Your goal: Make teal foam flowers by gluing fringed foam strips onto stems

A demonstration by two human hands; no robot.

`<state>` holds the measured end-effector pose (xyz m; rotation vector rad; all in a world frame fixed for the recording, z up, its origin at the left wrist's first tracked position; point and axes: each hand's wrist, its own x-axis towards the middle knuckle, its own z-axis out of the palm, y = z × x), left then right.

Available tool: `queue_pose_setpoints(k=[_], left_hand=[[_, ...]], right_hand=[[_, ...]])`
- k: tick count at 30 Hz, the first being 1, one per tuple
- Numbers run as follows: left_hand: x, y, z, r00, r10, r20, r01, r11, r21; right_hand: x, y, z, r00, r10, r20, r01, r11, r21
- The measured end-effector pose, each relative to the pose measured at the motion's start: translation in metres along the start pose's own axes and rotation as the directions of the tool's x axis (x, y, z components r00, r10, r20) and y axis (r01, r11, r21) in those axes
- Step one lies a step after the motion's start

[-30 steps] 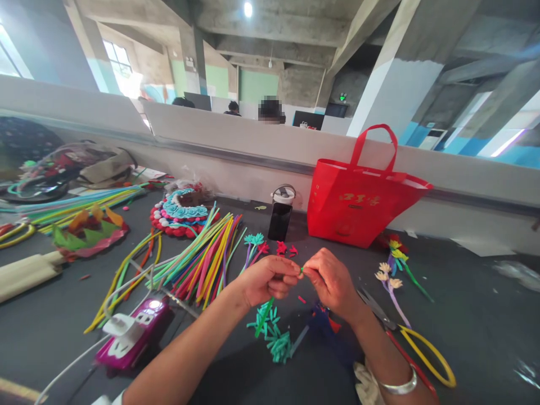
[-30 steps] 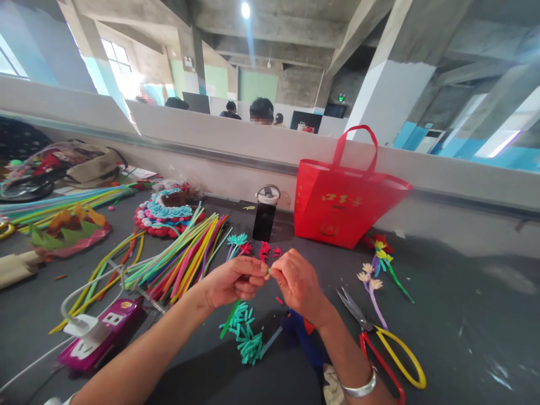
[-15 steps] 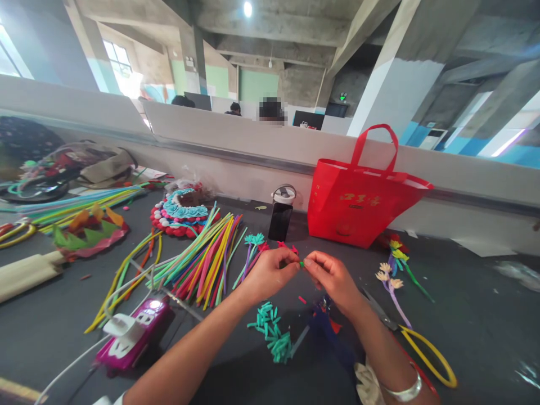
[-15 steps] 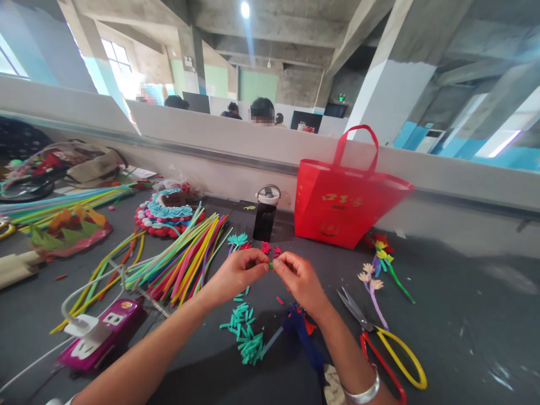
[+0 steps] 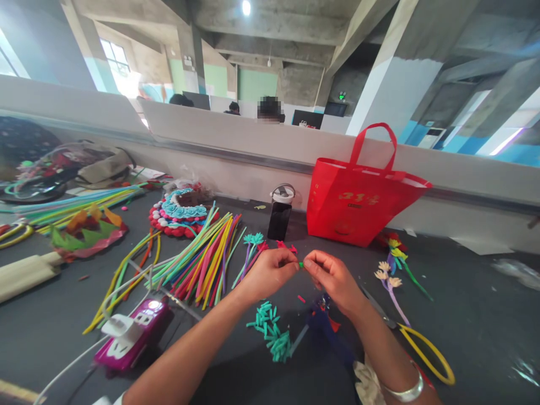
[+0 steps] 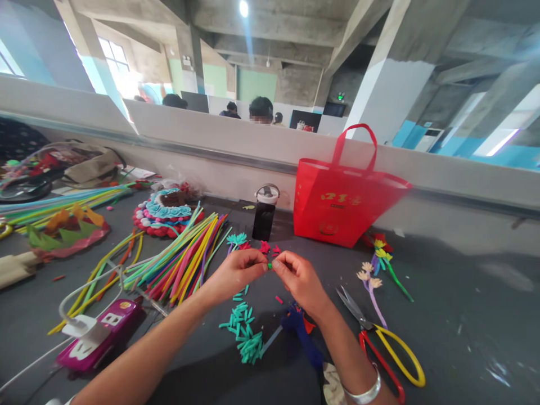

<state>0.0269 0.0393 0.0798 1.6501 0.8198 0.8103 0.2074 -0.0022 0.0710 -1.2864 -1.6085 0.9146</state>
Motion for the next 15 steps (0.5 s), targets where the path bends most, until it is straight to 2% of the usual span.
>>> queue_pose_setpoints(k=[4,6,9,11,13,15], left_hand=[[0.000,0.001,-0.002,0.986,-0.156,0.051,0.164,0.957,-0.238],[0.001,0.001,-0.005,0.962,-0.237,0.132,0.270,0.882,-0.386],[0.002,0.002,-0.010,0.916,-0.284,0.283,0.395,0.760,-0.516],[0.003,0.001,-0.014,0.889,-0.290,0.353,0.446,0.723,-0.528],[0.004,0.001,-0.015,0.869,-0.295,0.396,0.477,0.708,-0.520],[0.004,0.000,-0.016,0.860,-0.300,0.413,0.492,0.702,-0.514]], right_hand=[[0.000,-0.003,-0.001,0.997,-0.083,-0.005,0.082,0.993,-0.084],[-0.001,-0.004,-0.001,0.990,-0.138,-0.003,0.136,0.982,-0.130],[-0.001,-0.003,-0.001,0.964,-0.266,0.011,0.261,0.940,-0.218],[-0.001,-0.001,-0.002,0.898,-0.436,0.056,0.428,0.841,-0.331],[0.001,0.000,-0.004,0.799,-0.588,0.129,0.579,0.692,-0.431],[0.002,0.002,-0.006,0.738,-0.652,0.174,0.641,0.597,-0.483]])
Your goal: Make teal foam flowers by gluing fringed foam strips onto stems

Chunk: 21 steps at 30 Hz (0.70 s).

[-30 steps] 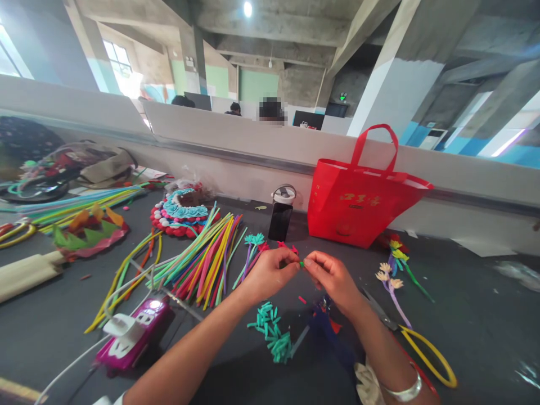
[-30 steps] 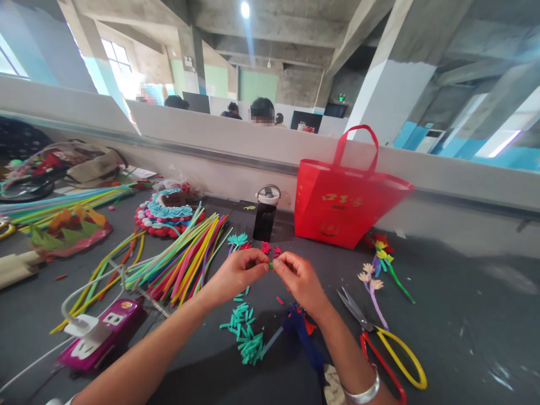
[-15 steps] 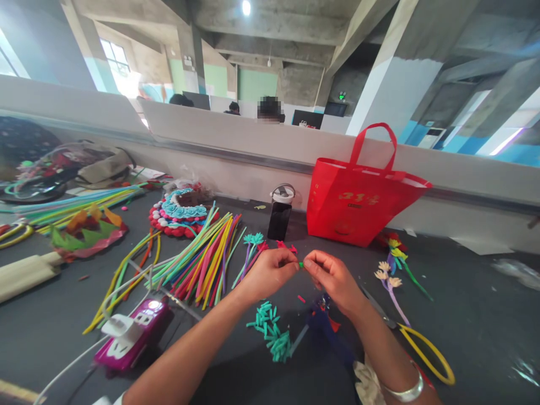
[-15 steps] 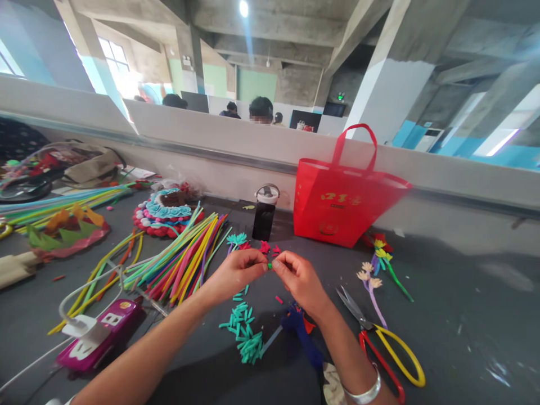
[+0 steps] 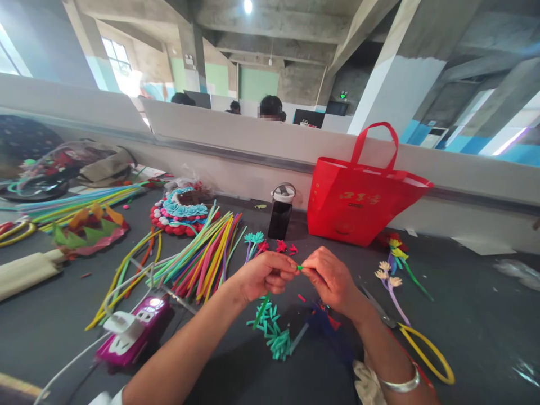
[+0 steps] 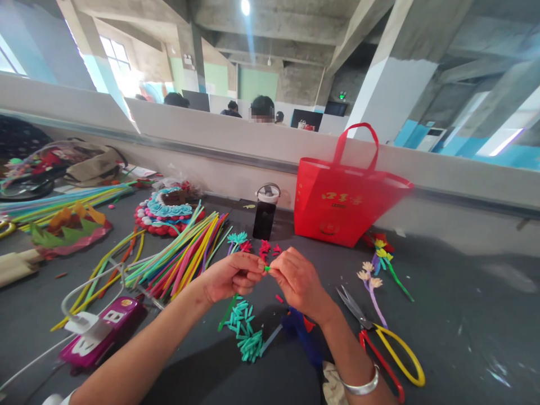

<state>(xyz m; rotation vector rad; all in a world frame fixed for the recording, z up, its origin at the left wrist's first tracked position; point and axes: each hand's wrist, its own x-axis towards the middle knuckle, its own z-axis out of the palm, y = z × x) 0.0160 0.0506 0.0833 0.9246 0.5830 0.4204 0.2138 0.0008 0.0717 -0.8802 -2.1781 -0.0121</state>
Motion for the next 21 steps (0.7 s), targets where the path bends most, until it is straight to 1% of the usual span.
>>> queue_pose_setpoints(k=[2,4,6,7,9,11,12,13,15,17,19,20,21], left_hand=[[-0.001,0.000,0.001,1.000,0.014,-0.023,-0.014,1.000,0.009],[-0.002,0.000,0.003,0.997,0.048,-0.068,-0.046,0.998,0.030],[-0.003,0.000,0.006,0.989,0.090,-0.118,-0.083,0.995,0.064],[-0.004,0.000,0.008,0.980,0.129,-0.149,-0.114,0.988,0.107],[-0.005,0.001,0.010,0.944,0.255,-0.207,-0.198,0.945,0.262],[-0.006,0.002,0.012,0.881,0.415,-0.229,-0.276,0.841,0.465],[-0.006,0.002,0.012,0.850,0.478,-0.220,-0.297,0.781,0.549],[-0.006,0.002,0.013,0.827,0.523,-0.204,-0.311,0.730,0.609],[-0.007,0.001,0.013,0.786,0.597,-0.160,-0.337,0.632,0.698],[-0.008,0.000,0.014,0.748,0.657,-0.094,-0.365,0.525,0.769],[-0.010,0.000,0.016,0.711,0.703,-0.018,-0.389,0.413,0.823],[-0.010,0.000,0.017,0.698,0.716,0.013,-0.397,0.372,0.839],[-0.011,0.000,0.018,0.690,0.723,0.031,-0.405,0.350,0.845]], right_hand=[[-0.001,0.002,0.000,1.000,-0.018,0.002,0.018,0.999,-0.040],[-0.001,0.003,0.000,1.000,-0.020,0.006,0.021,0.997,-0.074],[-0.002,0.003,0.001,1.000,0.016,0.010,-0.015,0.997,-0.070],[-0.002,0.002,0.002,0.999,0.045,0.008,-0.044,0.997,-0.057],[-0.002,0.001,0.002,0.993,0.121,-0.001,-0.121,0.992,-0.025],[-0.001,-0.002,0.002,0.968,0.251,0.009,-0.251,0.966,0.061],[0.000,-0.003,0.002,0.945,0.327,0.033,-0.328,0.937,0.123],[0.000,-0.004,0.002,0.912,0.405,0.066,-0.410,0.890,0.198],[0.001,-0.005,0.003,0.842,0.522,0.135,-0.534,0.771,0.346],[0.000,-0.006,0.003,0.792,0.582,0.184,-0.592,0.661,0.461],[0.000,-0.007,0.003,0.753,0.616,0.231,-0.623,0.553,0.554],[-0.001,-0.007,0.003,0.739,0.625,0.250,-0.630,0.512,0.583],[-0.001,-0.008,0.002,0.730,0.632,0.259,-0.634,0.485,0.602]])
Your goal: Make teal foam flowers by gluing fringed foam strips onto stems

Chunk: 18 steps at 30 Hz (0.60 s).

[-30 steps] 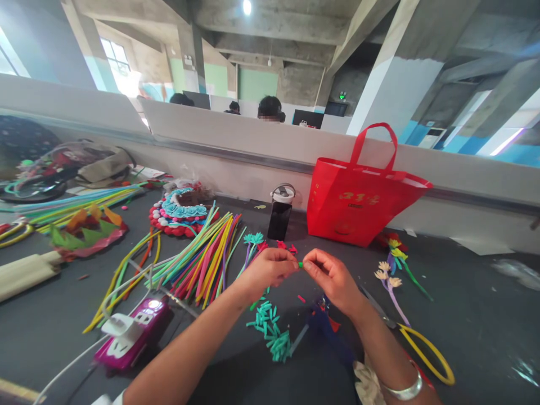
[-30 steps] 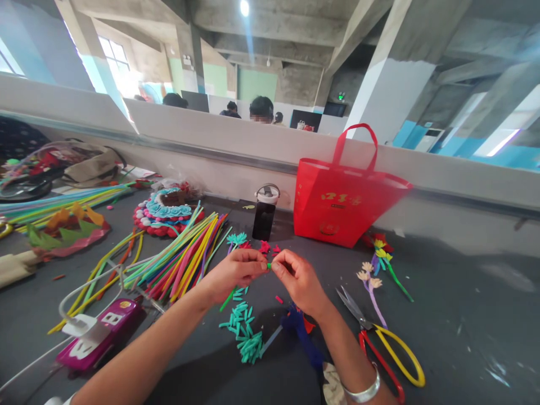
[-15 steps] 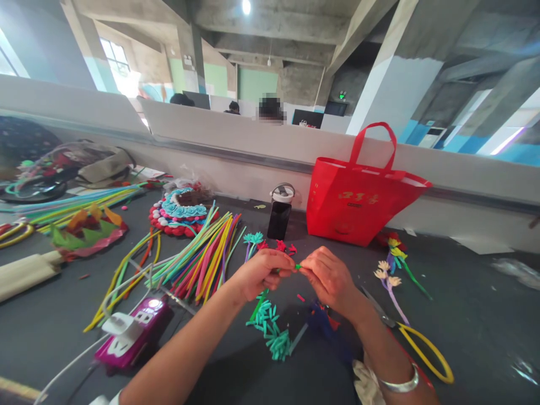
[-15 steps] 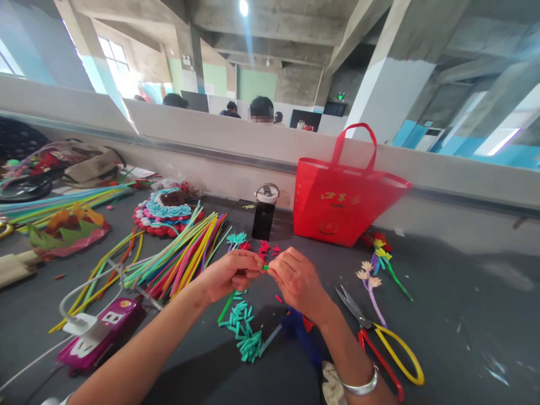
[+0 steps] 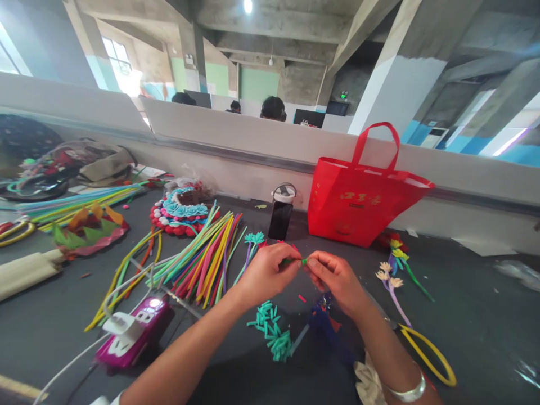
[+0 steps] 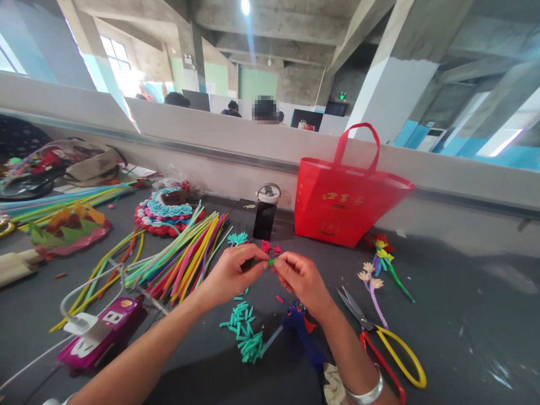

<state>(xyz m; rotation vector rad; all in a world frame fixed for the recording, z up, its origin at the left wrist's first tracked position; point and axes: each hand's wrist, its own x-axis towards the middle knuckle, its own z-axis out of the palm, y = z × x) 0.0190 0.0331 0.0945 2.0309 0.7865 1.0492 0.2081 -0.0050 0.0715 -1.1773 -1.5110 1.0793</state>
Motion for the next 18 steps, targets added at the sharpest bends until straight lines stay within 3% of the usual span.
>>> queue_pose_setpoints(k=[2,4,7,10,14,18], left_hand=[[0.000,0.002,0.001,1.000,-0.024,0.004,0.024,0.999,-0.048],[0.000,0.003,0.002,0.989,-0.140,0.036,0.145,0.972,-0.183],[0.001,0.003,0.003,0.927,-0.349,0.137,0.374,0.839,-0.396],[0.002,0.003,0.002,0.870,-0.440,0.222,0.489,0.716,-0.498],[0.002,0.003,0.000,0.863,-0.446,0.236,0.500,0.693,-0.519],[0.001,0.001,-0.001,0.902,-0.392,0.179,0.431,0.800,-0.418]], right_hand=[[-0.002,-0.003,0.000,1.000,-0.006,-0.016,0.006,1.000,0.006],[-0.003,-0.007,-0.001,0.998,-0.044,-0.034,0.042,0.998,-0.050],[-0.006,-0.014,0.001,0.990,-0.132,-0.053,0.120,0.973,-0.199],[-0.008,-0.017,0.004,0.972,-0.223,-0.076,0.186,0.923,-0.336],[-0.008,-0.018,0.007,0.943,-0.321,-0.093,0.248,0.858,-0.450],[-0.008,-0.017,0.007,0.948,-0.307,-0.086,0.233,0.853,-0.468]])
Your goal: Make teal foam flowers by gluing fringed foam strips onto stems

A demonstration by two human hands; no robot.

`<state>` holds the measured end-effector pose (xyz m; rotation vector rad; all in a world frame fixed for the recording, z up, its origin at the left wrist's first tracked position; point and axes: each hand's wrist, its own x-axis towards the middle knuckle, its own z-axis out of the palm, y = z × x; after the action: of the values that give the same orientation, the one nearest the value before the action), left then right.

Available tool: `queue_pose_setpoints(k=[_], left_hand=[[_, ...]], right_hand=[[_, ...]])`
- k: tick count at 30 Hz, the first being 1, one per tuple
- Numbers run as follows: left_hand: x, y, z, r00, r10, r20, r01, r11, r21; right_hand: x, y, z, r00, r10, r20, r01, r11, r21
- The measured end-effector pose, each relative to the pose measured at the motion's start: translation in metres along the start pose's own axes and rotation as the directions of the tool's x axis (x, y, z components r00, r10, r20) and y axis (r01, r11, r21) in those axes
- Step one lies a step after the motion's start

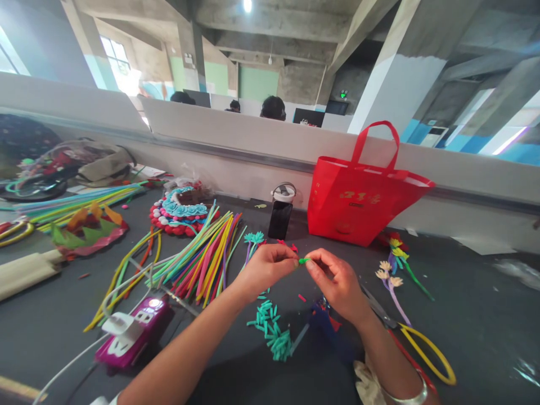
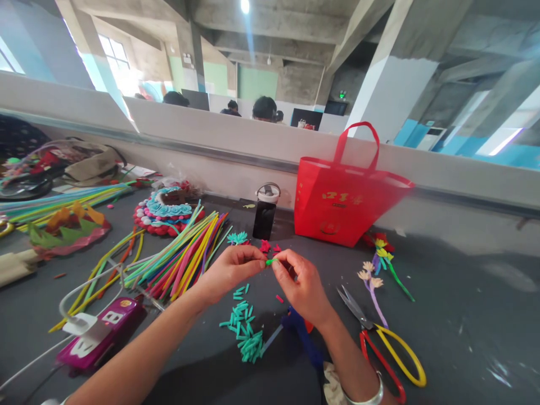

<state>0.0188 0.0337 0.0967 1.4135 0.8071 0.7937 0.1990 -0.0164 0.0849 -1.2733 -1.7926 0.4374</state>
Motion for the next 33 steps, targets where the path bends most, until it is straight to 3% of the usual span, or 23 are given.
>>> queue_pose_setpoints(k=[4,10,16,25,33], left_hand=[[-0.001,0.001,-0.001,0.995,0.076,0.069,-0.083,0.990,0.113],[-0.003,0.001,-0.002,0.981,0.070,0.181,-0.103,0.978,0.184],[-0.004,0.000,-0.003,0.953,-0.071,0.294,0.042,0.993,0.106],[-0.003,-0.001,-0.004,0.935,-0.018,0.355,0.002,0.999,0.043],[-0.003,-0.003,-0.006,0.913,-0.068,0.403,0.099,0.993,-0.058]], right_hand=[[0.000,0.000,-0.002,1.000,0.013,0.023,-0.013,1.000,0.000],[-0.001,-0.005,-0.011,0.992,-0.092,0.085,0.094,0.995,-0.031],[-0.002,-0.004,-0.013,0.975,-0.127,0.181,0.133,0.991,-0.017],[-0.003,-0.004,-0.010,0.972,-0.091,0.215,0.084,0.995,0.045],[-0.004,-0.008,-0.007,0.973,-0.099,0.207,0.078,0.991,0.111]])
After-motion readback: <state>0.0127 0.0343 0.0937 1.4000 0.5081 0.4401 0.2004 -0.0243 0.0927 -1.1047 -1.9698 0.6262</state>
